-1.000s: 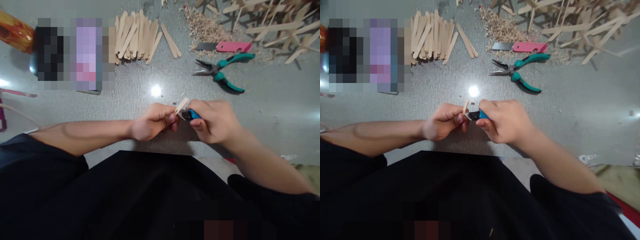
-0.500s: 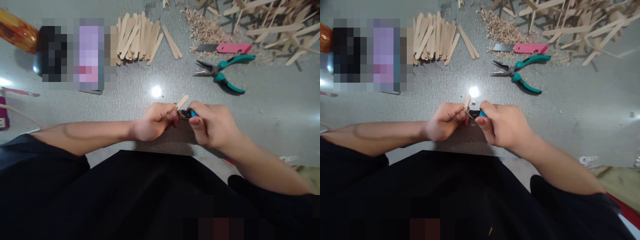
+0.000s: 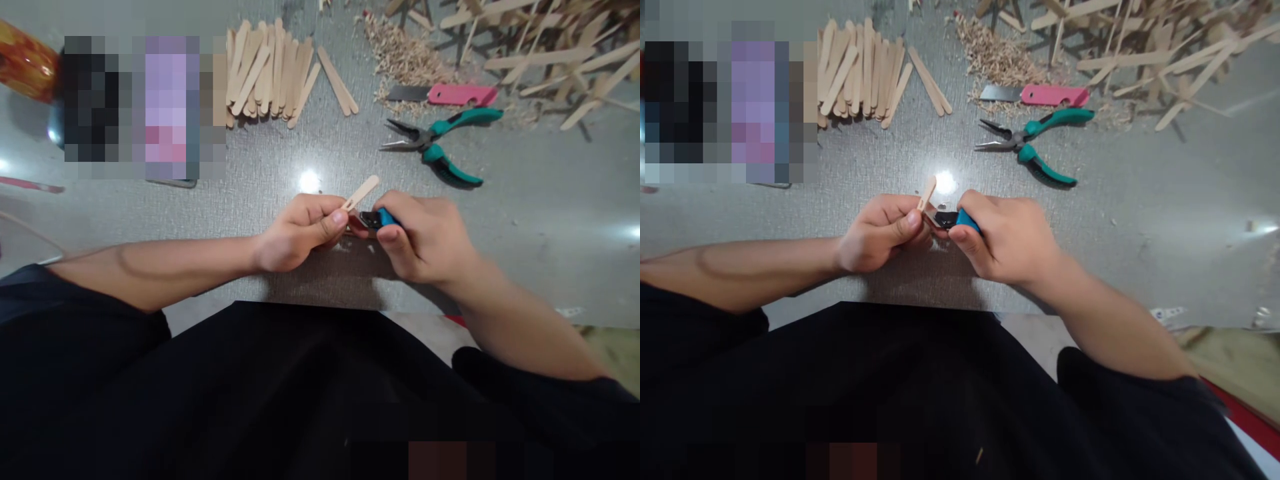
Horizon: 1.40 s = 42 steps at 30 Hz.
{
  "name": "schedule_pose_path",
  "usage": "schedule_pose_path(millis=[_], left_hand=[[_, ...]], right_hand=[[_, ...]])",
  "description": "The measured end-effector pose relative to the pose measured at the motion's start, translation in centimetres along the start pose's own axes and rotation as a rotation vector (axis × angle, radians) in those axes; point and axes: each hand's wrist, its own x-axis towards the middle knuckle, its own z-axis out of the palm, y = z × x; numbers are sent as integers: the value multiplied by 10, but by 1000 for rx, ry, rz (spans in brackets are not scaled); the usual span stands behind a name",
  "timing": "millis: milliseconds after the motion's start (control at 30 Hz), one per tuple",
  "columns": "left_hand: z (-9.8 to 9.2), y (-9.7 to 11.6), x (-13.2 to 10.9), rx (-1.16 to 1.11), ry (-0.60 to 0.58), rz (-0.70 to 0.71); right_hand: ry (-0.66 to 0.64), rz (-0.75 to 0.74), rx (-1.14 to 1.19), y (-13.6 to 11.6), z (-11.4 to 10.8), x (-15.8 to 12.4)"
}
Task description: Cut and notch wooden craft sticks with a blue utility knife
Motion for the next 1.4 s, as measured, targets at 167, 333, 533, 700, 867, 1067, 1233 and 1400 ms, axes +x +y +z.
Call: schedule_pose_path(millis=[167, 333, 533, 700, 867, 1067, 1233, 1400], left_hand=[[2, 4, -1, 73, 39, -24], [2, 7, -2, 80, -5, -17], [3, 5, -2, 48, -5, -39], [4, 6, -1, 68, 27, -94], [4, 6, -2, 64, 18, -84], [5, 8, 0, 38, 9, -84], [5, 8, 0, 44, 30, -117], [4, 9, -1, 71, 22, -92]], right_hand=[[-8, 13, -25, -3, 0, 1], [26, 3, -46, -3, 2, 0], [14, 9, -25, -4, 0, -2], [37, 10, -26, -4, 2, -2], [83, -32, -28, -1, 6, -3], [76, -22, -37, 2, 9, -4], [34, 5, -31, -1, 3, -4], [-27, 38, -29, -4, -1, -4]])
